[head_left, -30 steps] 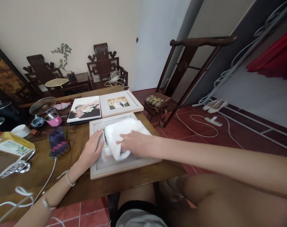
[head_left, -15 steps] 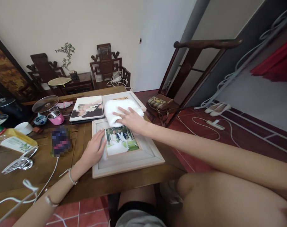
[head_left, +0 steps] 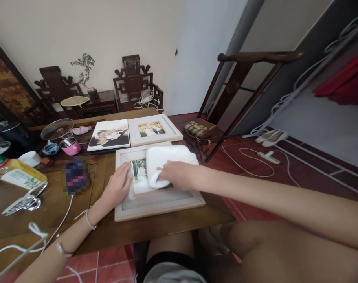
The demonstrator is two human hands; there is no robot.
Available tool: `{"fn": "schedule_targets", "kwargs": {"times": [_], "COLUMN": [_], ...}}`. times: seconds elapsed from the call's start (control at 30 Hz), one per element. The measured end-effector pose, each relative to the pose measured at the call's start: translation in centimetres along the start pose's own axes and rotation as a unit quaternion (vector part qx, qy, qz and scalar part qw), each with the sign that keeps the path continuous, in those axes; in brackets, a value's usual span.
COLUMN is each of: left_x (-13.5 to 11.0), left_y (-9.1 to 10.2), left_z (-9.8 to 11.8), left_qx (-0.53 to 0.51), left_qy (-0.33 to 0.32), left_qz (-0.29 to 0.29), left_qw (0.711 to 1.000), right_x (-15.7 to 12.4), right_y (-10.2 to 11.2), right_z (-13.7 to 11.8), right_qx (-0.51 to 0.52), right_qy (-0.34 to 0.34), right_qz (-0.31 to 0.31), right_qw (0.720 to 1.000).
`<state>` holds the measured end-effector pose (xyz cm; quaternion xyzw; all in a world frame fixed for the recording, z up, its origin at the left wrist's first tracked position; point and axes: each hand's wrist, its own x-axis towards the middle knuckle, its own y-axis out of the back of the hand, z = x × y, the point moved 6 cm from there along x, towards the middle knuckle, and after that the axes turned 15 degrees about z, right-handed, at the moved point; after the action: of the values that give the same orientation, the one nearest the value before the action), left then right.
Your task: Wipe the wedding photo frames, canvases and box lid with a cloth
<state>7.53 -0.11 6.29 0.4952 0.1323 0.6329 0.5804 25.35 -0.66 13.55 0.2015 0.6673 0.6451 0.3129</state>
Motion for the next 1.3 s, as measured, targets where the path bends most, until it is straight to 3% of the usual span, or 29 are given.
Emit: {"fn": "schedule_targets", "kwargs": {"times": [0.1, 0.33, 0.43, 0.57, 0.67, 0.77, 0.9, 1.07, 1.17, 1.3], "left_x": [0.0, 0.3, 0.3, 0.1, 0.1, 0.1, 0.3, 0.5, 0.4, 0.2], "left_y": [-0.1, -0.4, -0.2, -0.1, -0.3, -0.7, -1.1, -1.1, -0.7, 0.0], "left_z": [0.2, 0.5, 0.4, 0.1, -0.1, -0.3, -0.6, -0.8, -0.7, -0.7], "left_qx": [-0.001, -0.01, -0.01, -0.01, -0.007, -0.009, -0.015, -0.005, 0.0, -0.001], "left_qy": [-0.003, -0.003, -0.002, -0.004, -0.004, -0.002, -0.012, -0.01, -0.011, -0.02], "left_qz": [0.004, 0.013, 0.011, 0.004, 0.0, 0.005, 0.017, 0.012, 0.007, 0.014], "left_qw": [1.0, 1.0, 1.0, 1.0, 1.0, 1.0, 1.0, 1.0, 1.0, 1.0], "right_x": [-2.2, -3.8, -2.4, 0.7, 2.9, 4.7, 7.2, 10.6, 11.6, 10.7], "right_y": [0.6, 1.6, 0.9, -0.3, -1.0, -1.5, -1.1, -0.3, -0.1, 0.5], "right_z": [-1.8, -3.3, -2.4, 0.4, 3.0, 4.5, 3.7, 0.1, -0.9, -0.1], "right_qx": [0.027, 0.1, 0.089, 0.014, -0.053, -0.075, -0.037, -0.013, -0.002, 0.01], "right_qy": [0.025, 0.006, -0.009, -0.041, -0.077, -0.069, -0.004, 0.116, 0.104, 0.041], "right_qz": [-0.098, -0.101, -0.066, 0.031, 0.107, 0.145, 0.184, 0.189, 0.16, 0.125], "right_qw": [0.995, 0.99, 0.994, 0.999, 0.99, 0.984, 0.982, 0.975, 0.982, 0.991]}}
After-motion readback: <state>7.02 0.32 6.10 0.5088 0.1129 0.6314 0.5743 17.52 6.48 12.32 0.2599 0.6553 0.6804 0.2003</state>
